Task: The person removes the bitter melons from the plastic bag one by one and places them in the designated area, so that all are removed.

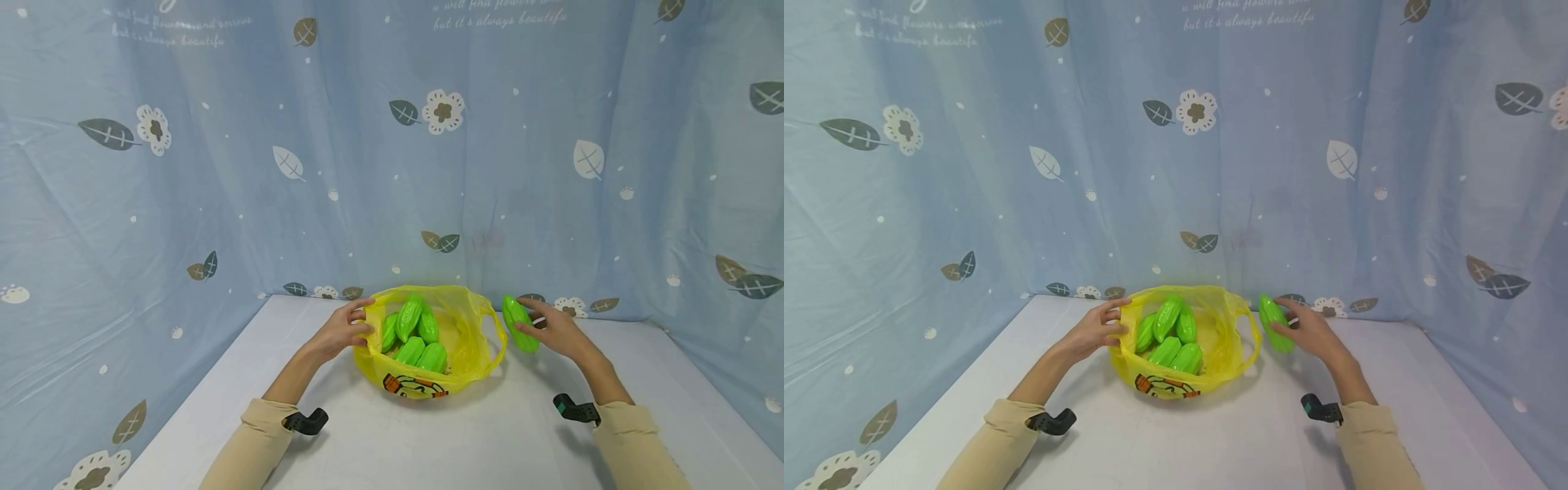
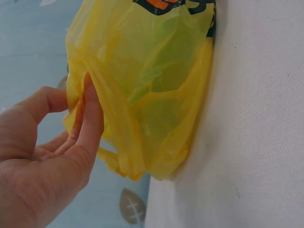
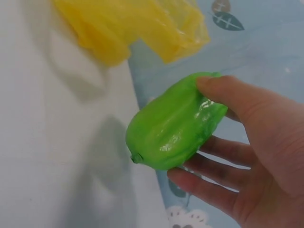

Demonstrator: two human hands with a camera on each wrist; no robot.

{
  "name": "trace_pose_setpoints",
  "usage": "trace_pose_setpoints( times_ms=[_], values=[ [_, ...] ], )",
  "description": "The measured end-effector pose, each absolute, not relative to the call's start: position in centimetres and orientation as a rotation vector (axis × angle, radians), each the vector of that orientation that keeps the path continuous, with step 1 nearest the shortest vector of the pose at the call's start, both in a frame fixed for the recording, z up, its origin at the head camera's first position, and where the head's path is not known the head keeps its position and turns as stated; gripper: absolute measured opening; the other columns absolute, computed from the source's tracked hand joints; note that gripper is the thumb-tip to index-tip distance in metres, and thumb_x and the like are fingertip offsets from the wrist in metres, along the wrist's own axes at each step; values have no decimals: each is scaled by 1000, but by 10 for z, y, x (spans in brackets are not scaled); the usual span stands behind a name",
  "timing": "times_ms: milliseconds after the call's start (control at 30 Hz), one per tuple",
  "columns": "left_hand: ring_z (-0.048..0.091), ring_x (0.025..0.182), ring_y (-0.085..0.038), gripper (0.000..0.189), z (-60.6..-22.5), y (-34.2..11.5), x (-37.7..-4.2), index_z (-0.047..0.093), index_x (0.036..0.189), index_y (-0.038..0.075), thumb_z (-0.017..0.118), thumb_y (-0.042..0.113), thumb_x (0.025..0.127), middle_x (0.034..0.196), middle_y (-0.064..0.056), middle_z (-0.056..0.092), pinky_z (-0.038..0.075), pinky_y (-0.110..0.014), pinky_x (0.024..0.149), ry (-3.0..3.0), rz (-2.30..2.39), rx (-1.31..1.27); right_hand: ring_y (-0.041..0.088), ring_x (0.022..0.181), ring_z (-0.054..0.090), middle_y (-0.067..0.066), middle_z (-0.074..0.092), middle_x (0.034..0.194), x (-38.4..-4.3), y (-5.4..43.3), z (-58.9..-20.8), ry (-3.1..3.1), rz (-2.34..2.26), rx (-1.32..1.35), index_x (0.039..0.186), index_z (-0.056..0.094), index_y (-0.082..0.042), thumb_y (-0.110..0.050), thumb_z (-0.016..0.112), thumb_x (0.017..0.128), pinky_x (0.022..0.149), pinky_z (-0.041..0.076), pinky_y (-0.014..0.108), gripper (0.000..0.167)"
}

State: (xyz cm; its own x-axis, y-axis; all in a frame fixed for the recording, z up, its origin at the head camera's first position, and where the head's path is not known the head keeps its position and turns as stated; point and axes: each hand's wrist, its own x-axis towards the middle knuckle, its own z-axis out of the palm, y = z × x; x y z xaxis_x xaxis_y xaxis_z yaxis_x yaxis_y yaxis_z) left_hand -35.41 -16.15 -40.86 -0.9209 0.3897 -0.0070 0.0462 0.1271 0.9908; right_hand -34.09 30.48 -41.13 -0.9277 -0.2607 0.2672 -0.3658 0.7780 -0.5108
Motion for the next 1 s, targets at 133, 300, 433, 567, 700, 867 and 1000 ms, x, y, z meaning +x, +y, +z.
trace_pose_setpoints(
  times_ms=[133, 300, 433, 567, 700, 867, 1000],
  values=[
    [64, 108, -21, 69, -409, -161, -354, 36, 150, 16, 64, 3, 89, 138, -19, 53, 60, -41, 86, 2149, 1864, 433, 39, 97, 69, 28, 65, 115, -343, 303, -413, -2796, 810, 484, 146, 42, -3, -37, 66, 93, 70, 60, 44, 68],
    [64, 107, -21, 68, -409, -162, -354, 36, 150, 16, 63, 3, 89, 135, -18, 54, 60, -42, 86, 2146, 1867, 429, 42, 100, 67, 29, 66, 114, -346, 299, -416, -2801, 776, 432, 145, 43, -1, -37, 66, 93, 69, 60, 44, 67],
    [63, 107, -21, 69, -409, -162, -353, 36, 151, 16, 64, 3, 89, 133, -17, 55, 60, -42, 87, 2145, 1869, 432, 42, 100, 67, 29, 66, 115, -349, 296, -418, -2805, 785, 393, 144, 44, 1, -37, 66, 93, 68, 60, 43, 67],
    [63, 107, -21, 69, -410, -162, -354, 35, 151, 16, 64, 4, 89, 133, -17, 55, 60, -42, 87, 2150, 1865, 438, 38, 94, 68, 29, 66, 113, -352, 295, -421, -2825, 800, 356, 144, 43, 3, -38, 65, 93, 66, 59, 41, 68],
    [63, 107, -20, 69, -411, -162, -354, 36, 150, 17, 64, 4, 89, 133, -17, 55, 60, -41, 86, 2152, 1862, 433, 28, 82, 70, 30, 65, 112, -355, 294, -424, -2865, 856, 306, 145, 41, 3, -39, 65, 93, 61, 59, 35, 71],
    [63, 107, -21, 69, -412, -162, -356, 37, 150, 17, 65, 4, 89, 132, -17, 55, 60, -41, 86, 2155, 1863, 430, 20, 70, 67, 32, 63, 112, -359, 293, -423, -2898, 892, 249, 146, 39, 3, -39, 63, 94, 58, 58, 33, 71],
    [62, 108, -22, 69, -412, -162, -357, 36, 151, 17, 65, 5, 89, 134, -17, 54, 60, -40, 86, 2164, 1856, 429, 19, 67, 67, 34, 62, 112, -363, 292, -423, -2925, 874, 230, 146, 38, 5, -38, 61, 95, 57, 59, 34, 70]
  ],
)
